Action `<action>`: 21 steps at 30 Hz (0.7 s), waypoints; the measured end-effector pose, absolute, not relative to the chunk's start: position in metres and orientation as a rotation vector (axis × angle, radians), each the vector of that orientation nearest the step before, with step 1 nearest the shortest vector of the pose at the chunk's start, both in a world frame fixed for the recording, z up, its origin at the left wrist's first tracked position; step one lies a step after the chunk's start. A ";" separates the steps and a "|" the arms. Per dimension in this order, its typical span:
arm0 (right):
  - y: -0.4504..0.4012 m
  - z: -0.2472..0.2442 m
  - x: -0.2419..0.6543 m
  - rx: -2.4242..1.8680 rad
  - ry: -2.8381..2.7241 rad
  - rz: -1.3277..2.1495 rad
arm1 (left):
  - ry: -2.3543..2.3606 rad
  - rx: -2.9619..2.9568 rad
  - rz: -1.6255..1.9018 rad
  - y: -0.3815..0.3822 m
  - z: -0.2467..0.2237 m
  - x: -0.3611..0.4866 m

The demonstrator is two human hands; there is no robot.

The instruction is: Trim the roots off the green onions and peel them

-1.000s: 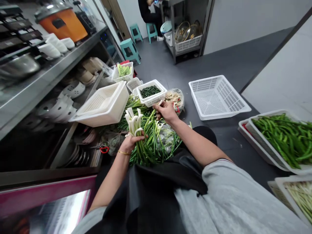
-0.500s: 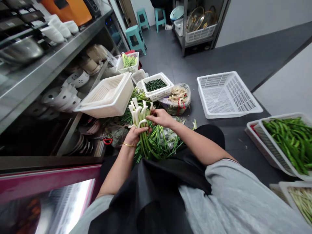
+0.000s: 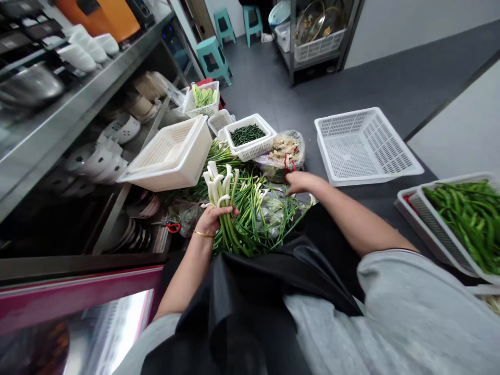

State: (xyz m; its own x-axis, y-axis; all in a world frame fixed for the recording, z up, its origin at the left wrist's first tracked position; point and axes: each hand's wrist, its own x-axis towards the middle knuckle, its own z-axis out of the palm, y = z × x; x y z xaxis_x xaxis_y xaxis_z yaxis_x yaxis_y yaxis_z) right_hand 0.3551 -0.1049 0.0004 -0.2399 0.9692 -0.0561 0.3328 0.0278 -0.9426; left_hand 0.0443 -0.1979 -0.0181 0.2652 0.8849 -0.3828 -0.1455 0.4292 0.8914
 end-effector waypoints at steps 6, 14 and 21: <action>-0.134 0.001 0.261 -0.791 -1.721 1.595 | 1.125 0.904 0.811 -0.194 -0.019 0.057; -0.138 0.017 0.253 -0.950 -1.845 1.293 | 1.135 1.027 0.958 -0.194 -0.028 0.061; -0.131 0.024 0.298 -0.860 -1.181 1.386 | 1.003 0.933 0.832 -0.195 -0.033 0.036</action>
State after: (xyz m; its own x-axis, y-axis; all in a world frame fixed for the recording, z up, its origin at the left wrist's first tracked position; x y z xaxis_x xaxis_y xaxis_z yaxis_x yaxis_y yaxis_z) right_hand 0.2980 -0.1311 0.0243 -0.1680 0.9796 0.1099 -0.2635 0.0628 -0.9626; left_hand 0.0356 -0.1945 -0.0330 0.3178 0.8949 -0.3134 -0.1427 0.3719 0.9172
